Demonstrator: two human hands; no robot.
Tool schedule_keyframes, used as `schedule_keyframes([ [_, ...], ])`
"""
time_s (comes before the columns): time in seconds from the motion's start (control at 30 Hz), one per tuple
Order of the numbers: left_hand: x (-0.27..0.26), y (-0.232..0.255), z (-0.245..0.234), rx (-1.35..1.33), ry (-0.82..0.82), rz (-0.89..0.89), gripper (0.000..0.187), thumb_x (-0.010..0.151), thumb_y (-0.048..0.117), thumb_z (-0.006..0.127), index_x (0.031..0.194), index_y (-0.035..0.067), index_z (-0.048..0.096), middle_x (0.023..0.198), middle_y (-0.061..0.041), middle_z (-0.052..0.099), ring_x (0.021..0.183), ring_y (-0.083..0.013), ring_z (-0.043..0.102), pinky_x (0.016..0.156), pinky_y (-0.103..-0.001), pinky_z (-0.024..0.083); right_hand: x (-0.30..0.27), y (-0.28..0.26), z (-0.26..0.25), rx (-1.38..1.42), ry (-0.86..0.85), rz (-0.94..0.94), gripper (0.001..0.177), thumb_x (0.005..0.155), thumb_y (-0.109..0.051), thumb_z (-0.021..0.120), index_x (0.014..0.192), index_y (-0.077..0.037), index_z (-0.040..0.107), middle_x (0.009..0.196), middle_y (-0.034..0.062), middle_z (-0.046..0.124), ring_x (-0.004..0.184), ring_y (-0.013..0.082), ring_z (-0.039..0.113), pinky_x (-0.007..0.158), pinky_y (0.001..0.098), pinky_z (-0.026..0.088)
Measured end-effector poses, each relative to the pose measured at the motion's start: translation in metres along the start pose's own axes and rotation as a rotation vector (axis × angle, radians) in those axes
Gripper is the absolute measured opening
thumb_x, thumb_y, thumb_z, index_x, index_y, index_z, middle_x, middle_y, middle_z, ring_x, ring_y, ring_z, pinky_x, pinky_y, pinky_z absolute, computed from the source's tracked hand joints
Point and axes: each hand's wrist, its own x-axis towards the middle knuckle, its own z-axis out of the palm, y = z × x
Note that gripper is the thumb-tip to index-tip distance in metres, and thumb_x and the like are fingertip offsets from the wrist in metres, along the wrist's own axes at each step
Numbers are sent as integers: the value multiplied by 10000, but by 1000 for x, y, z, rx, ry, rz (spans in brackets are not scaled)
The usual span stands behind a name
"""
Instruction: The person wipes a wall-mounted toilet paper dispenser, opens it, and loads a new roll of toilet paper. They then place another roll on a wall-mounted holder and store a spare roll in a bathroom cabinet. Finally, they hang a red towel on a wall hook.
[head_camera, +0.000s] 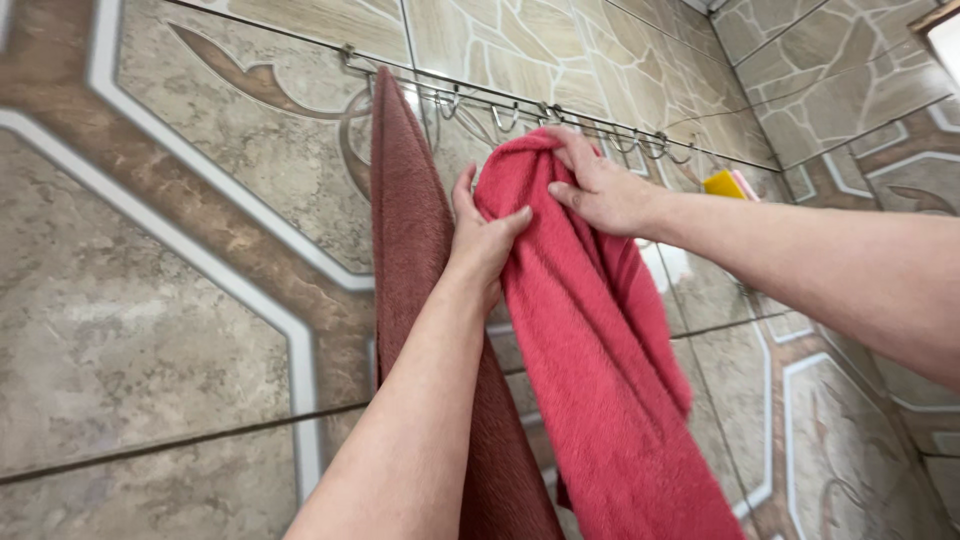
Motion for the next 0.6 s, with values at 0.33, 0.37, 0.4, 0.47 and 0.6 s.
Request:
schedule_keyframes([
  [0.33,162,-35,-22,-88,-102,205,541,944,42,580,1474,-2,479,1415,-210,582,1205,-280,618,1026,-384,523,102,73,19,-35,12,54,587,1034,-177,489,1556,-101,233,1478,274,501,1438,400,451,1178,444,352],
  [0.37,176,-40,-22,-99,-125,221,565,935,29,595,1481,-3,453,1411,-197,578,1213,-271,613,1041,-374,509,109,84,19,-24,13,26,562,1036,-174,481,1543,-95,252,1478,252,519,1433,391,470,1171,445,359],
  [0.4,188,-48,-21,-88,-123,224,584,944,28,608,1498,-18,427,1429,-191,556,1235,-260,598,1053,-364,495,113,95,22,-51,28,40,558,1040,-183,486,1543,-100,256,1483,242,510,1424,391,465,1160,449,356],
  [0.47,214,-56,-17,-59,-122,239,630,962,26,633,1532,-47,375,1464,-178,511,1280,-238,569,1077,-345,466,128,115,26,-104,67,63,551,1048,-201,495,1541,-110,264,1493,223,491,1406,390,454,1139,456,349],
  [0.6,254,-58,-9,-283,-215,140,547,945,58,606,1444,-46,407,1301,-249,617,1123,-336,651,962,-435,560,158,135,26,176,143,-129,514,1111,-231,454,1594,-128,311,1475,187,537,1388,314,502,1150,400,404],
])
